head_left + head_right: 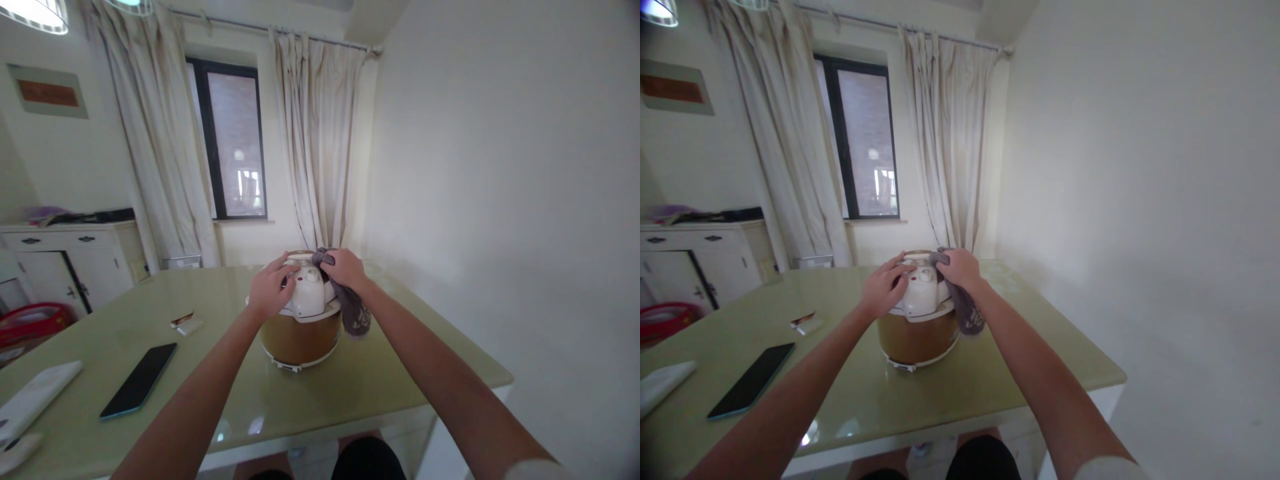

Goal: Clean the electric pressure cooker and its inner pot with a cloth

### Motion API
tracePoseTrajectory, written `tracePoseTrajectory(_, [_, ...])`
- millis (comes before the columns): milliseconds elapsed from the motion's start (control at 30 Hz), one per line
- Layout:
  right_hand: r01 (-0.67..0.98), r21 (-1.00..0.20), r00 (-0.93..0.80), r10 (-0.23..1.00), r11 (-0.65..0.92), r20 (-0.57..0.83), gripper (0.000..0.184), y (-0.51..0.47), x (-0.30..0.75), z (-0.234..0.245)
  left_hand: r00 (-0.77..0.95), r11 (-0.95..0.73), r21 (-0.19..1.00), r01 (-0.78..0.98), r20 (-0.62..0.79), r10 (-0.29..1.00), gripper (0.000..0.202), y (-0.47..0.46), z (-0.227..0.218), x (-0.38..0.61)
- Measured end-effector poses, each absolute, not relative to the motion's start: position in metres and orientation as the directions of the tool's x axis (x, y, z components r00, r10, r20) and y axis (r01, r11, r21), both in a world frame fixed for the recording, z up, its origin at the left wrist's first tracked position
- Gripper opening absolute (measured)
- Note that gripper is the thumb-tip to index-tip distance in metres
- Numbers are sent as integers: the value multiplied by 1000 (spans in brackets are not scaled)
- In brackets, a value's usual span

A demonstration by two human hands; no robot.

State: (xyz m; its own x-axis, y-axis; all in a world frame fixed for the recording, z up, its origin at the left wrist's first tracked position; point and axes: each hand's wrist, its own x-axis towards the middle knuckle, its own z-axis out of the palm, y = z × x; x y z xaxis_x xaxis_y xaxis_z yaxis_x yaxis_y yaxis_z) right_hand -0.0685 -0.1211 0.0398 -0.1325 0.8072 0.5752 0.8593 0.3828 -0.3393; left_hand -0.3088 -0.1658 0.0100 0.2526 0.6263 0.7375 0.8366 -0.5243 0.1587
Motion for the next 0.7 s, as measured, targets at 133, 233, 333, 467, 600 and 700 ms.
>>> tracePoseTrajectory(133, [715,-622,-34,905,319,425,16,-74,-54,46,246,-525,163,835,744,622,35,-167,10,-309])
tracePoseTrajectory(233, [641,-695,22,897,326,441,30,-71,-41,23,246,-532,165,831,748,617,35,-167,10,-309])
tracePoseTrajectory(333, [577,-740,90,873,347,479,46,-86,-32,-17,249,-535,162,829,750,613,35,-165,9,-309])
tracePoseTrajectory(467, [404,-823,175,850,399,497,54,-106,-28,-82,245,-534,159,831,756,607,35,-163,8,-309])
tracePoseTrajectory(600, [391,-843,204,859,369,470,38,-123,-28,-141,261,-541,140,829,758,597,36,-162,8,-311])
tracePoseTrajectory(700, [354,-866,235,863,353,448,29,-130,-26,-163,309,-572,96,815,762,569,38,-159,9,-315])
